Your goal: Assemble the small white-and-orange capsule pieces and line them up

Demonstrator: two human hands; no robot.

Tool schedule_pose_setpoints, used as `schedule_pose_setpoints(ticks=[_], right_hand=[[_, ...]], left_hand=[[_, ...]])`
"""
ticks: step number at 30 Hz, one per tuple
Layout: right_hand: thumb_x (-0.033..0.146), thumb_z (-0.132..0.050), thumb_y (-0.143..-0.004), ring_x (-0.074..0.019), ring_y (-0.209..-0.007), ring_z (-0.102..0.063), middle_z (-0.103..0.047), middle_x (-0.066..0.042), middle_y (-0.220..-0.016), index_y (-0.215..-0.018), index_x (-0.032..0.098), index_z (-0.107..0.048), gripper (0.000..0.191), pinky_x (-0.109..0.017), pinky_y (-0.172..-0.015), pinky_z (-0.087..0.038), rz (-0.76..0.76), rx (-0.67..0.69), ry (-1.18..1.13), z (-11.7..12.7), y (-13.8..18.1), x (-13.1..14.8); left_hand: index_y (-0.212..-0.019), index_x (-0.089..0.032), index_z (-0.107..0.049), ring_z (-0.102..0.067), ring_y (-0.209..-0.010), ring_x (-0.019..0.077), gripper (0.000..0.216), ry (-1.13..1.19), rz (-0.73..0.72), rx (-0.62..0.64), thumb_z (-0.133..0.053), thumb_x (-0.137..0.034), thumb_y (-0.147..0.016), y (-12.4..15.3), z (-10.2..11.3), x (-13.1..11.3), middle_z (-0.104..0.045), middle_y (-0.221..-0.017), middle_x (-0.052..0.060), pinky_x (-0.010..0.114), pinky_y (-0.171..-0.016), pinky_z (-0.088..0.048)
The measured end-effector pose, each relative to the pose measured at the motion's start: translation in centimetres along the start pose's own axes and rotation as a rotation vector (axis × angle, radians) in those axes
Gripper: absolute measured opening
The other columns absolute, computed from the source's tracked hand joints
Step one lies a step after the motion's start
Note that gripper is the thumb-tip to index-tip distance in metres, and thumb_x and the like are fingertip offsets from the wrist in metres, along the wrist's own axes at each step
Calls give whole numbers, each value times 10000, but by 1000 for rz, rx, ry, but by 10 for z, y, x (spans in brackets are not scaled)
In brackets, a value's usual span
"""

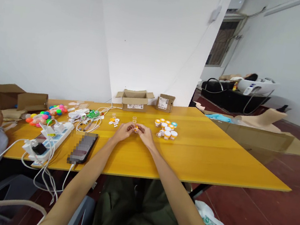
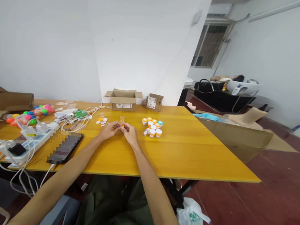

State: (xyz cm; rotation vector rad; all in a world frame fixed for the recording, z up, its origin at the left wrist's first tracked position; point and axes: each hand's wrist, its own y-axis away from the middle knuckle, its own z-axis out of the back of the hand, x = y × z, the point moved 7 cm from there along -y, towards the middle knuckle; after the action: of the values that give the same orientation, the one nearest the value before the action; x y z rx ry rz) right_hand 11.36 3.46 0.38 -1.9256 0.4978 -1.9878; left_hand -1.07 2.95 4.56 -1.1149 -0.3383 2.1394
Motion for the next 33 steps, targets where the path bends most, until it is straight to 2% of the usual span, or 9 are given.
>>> schedule_pose_setpoints(ticks=[11, 18, 26, 33], right_hand=[[215, -645, -778, -225, -914, -732, -788, -32, -972, -939, 238, -763, 201, -411, -897, -575, -3, 37, -2, -2, 2, 6], [196, -643, -781, -227, -943, -728, -785, -33, -995, -943, 236, -761, 205, -419, -921, -563, -29, 58, 4, -2, 1, 4], [269, -685, -774, -219, -895, -725, -784, -40, -952, -924, 229, -753, 169, -403, -881, -574, -5, 29, -7, -3, 0, -2], [254, -683, -752, -218, -883, -722, -777, -42, -933, -916, 225, -736, 175, -401, -876, -576, -16, -37, 4, 2, -2, -5]], left_hand=[[-832, -196, -648, -587, -615, 120, 71, 39, 24, 18, -620, -260, -825, 0, 0, 3, -665, -693, -13, 241, -613, -496], [-799, -194, -616, -542, -573, 103, 32, 34, 46, 13, -616, -226, -802, 1, 0, 5, -613, -644, -38, 224, -583, -460], [-806, -194, -616, -540, -577, 104, 136, 80, 78, 2, -663, -321, -797, 0, -1, 12, -604, -634, -38, 224, -579, -457], [-800, -202, -614, -567, -583, 117, 24, 21, 78, -39, -598, -220, -794, -2, 8, 12, -632, -662, -29, 238, -589, -461]])
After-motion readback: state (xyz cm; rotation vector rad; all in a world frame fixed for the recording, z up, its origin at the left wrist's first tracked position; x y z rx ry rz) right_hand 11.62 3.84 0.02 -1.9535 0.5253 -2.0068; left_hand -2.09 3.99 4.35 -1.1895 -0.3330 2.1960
